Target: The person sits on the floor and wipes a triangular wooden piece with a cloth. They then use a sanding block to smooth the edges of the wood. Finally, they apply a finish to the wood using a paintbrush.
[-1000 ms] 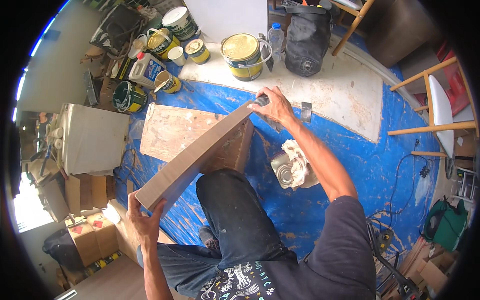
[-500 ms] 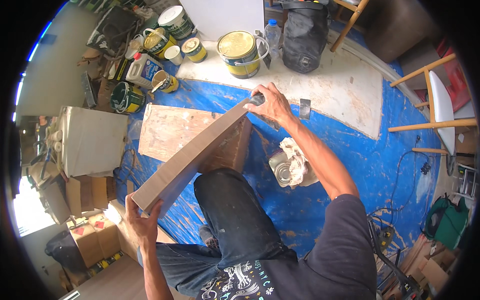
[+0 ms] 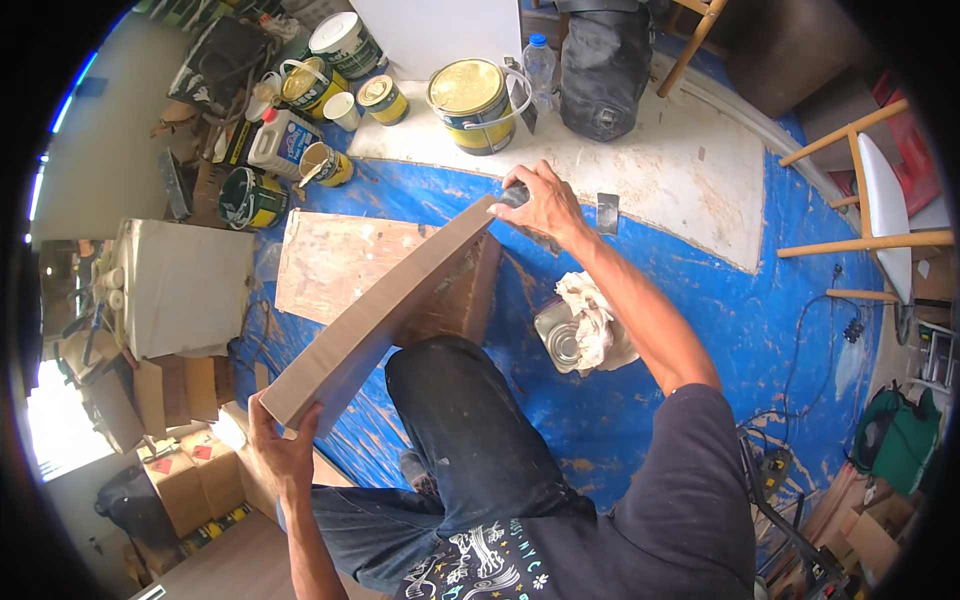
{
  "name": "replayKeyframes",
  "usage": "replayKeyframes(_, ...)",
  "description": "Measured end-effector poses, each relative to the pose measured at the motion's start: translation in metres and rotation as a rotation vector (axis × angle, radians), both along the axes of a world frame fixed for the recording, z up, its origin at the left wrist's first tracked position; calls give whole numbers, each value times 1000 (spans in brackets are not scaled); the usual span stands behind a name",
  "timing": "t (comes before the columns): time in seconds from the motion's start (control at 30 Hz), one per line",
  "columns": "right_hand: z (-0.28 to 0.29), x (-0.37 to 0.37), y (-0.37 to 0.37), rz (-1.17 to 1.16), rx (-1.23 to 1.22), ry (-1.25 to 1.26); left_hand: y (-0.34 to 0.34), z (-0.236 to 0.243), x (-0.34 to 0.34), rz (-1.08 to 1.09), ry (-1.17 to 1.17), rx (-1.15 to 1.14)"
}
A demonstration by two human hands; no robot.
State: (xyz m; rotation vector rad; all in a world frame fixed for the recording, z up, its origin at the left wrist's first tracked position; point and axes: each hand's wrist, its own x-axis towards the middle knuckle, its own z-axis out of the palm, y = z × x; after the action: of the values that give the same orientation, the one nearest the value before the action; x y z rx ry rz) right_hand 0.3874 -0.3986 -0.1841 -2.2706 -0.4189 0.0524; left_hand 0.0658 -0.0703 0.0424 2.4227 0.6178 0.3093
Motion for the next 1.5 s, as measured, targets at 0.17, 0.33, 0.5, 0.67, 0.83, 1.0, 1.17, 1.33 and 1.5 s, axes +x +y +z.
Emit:
replayKeyframes(0.17, -4, 5, -4, -16, -14, 0, 0, -1, 1, -8, -1, -8)
replayKeyframes(0.33, 4, 2, 1, -1, -29, 26, 3, -3, -1, -10, -19, -15)
replayKeyframes(0.5, 8, -1, 1, 6, 2, -22, 1, -2, 0, -1, -11, -30)
replayKeyframes(0.67, 12, -4, 4, 23, 2, -20, 0, -2, 1, 7, -20, -50)
replayKeyframes(0.83, 20, -1, 5, 31, -15, 13, 0, -2, 0, 1, -18, -38)
replayKeyframes(1.0, 25, -9, 12, 55, -4, 0, 0, -3, -1, 3, -18, -23)
replayKeyframes(1.17, 9, 1, -2, -21, -43, -66, -3, 0, 1, -12, -12, -34)
replayKeyframes(1.33, 27, -7, 8, 12, -39, 35, 0, -3, -2, -2, -13, 6)
replayKeyframes(1.5, 27, -10, 7, 33, -45, -7, -2, -2, -2, -2, -12, -9)
